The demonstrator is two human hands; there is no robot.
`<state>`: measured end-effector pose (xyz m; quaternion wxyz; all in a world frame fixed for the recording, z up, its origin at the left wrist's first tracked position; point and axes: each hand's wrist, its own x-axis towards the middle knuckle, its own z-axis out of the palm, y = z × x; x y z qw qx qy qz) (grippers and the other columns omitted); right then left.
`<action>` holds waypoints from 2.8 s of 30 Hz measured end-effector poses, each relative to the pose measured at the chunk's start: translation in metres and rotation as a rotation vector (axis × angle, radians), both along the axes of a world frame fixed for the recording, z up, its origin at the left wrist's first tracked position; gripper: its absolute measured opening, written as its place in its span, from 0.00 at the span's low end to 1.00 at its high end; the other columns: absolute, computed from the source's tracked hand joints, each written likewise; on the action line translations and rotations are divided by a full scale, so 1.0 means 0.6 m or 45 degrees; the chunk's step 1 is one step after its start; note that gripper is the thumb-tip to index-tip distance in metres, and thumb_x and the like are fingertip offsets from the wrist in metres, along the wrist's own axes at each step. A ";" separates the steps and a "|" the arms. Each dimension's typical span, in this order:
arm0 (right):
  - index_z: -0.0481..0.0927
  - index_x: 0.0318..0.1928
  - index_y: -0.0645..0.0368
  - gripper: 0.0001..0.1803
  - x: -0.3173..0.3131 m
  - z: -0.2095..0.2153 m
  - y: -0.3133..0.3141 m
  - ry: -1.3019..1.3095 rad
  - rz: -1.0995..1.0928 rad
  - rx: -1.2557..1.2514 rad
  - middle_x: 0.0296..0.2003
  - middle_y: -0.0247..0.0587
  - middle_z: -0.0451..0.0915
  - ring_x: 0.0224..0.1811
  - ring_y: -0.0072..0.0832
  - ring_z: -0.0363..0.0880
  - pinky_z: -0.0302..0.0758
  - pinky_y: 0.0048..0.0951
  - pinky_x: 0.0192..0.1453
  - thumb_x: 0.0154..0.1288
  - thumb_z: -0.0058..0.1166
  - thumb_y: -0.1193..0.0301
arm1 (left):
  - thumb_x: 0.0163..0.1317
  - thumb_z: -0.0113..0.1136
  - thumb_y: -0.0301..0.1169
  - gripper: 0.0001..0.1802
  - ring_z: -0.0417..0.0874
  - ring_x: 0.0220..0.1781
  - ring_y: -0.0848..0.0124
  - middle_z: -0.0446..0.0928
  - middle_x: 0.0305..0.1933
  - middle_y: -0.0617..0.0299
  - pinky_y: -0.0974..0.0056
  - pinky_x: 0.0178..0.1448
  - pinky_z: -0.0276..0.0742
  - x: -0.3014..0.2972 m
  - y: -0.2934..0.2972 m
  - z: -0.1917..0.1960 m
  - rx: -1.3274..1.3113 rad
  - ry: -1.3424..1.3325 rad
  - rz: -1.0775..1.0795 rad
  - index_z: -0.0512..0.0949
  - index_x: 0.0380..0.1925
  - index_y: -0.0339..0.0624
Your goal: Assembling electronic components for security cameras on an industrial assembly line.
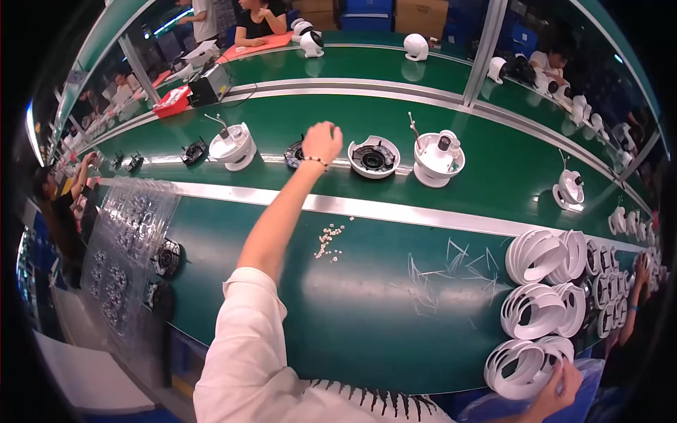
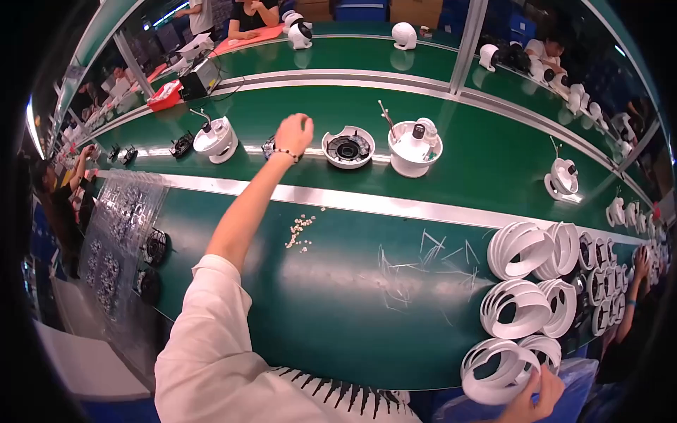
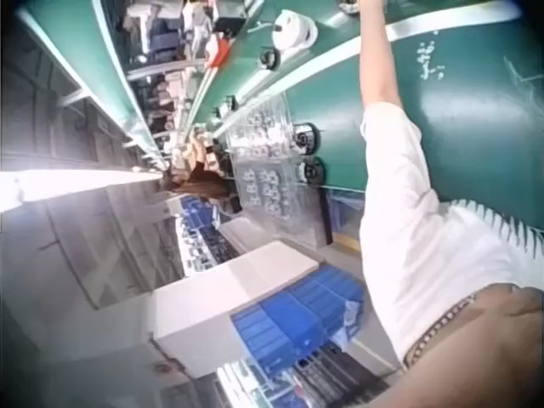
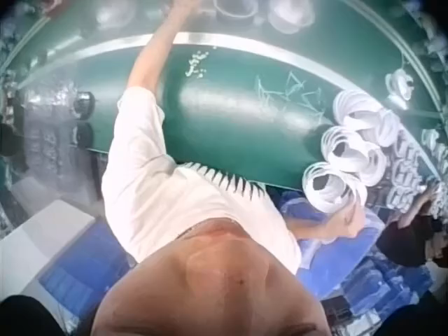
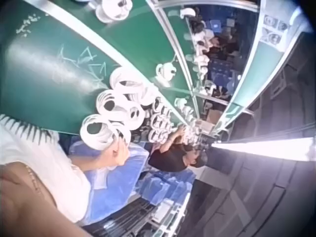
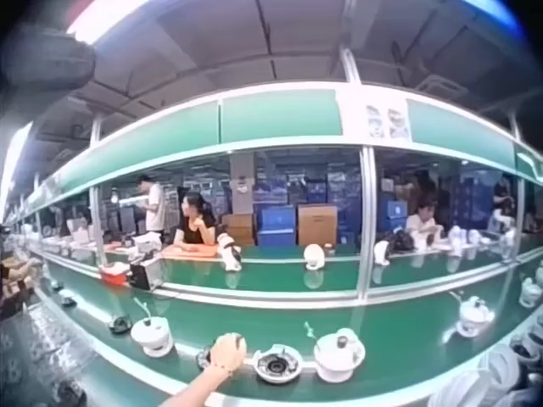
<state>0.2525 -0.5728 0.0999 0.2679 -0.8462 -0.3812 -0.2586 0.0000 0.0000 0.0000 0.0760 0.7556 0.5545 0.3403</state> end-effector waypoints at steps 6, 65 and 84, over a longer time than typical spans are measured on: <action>0.80 0.26 0.66 0.05 -0.081 -0.020 0.165 0.382 0.449 0.115 0.18 0.42 0.75 0.20 0.28 0.72 0.65 0.25 0.24 0.44 0.57 0.80 | 0.50 0.50 0.39 0.22 0.66 0.56 0.55 0.71 0.49 0.54 0.44 0.53 0.63 -0.053 0.078 -0.023 -0.235 0.443 0.157 0.67 0.46 0.41; 0.48 0.61 0.67 0.62 -0.227 -0.101 0.366 0.677 1.177 0.029 0.58 0.56 0.55 0.59 0.49 0.54 0.58 0.43 0.59 0.25 0.73 0.60 | 0.59 0.33 0.58 0.34 0.73 0.50 0.63 0.71 0.49 0.55 0.59 0.56 0.68 0.018 -0.418 0.007 -2.222 -2.004 -0.990 0.68 0.50 0.41; 0.50 0.60 0.66 0.62 -0.244 -0.090 0.382 0.532 1.324 -0.137 0.57 0.55 0.57 0.59 0.51 0.55 0.57 0.44 0.59 0.22 0.71 0.57 | 0.56 0.37 0.60 0.37 0.71 0.53 0.62 0.68 0.54 0.54 0.56 0.57 0.66 -0.031 -0.370 -0.031 -2.473 -1.911 -1.529 0.63 0.55 0.43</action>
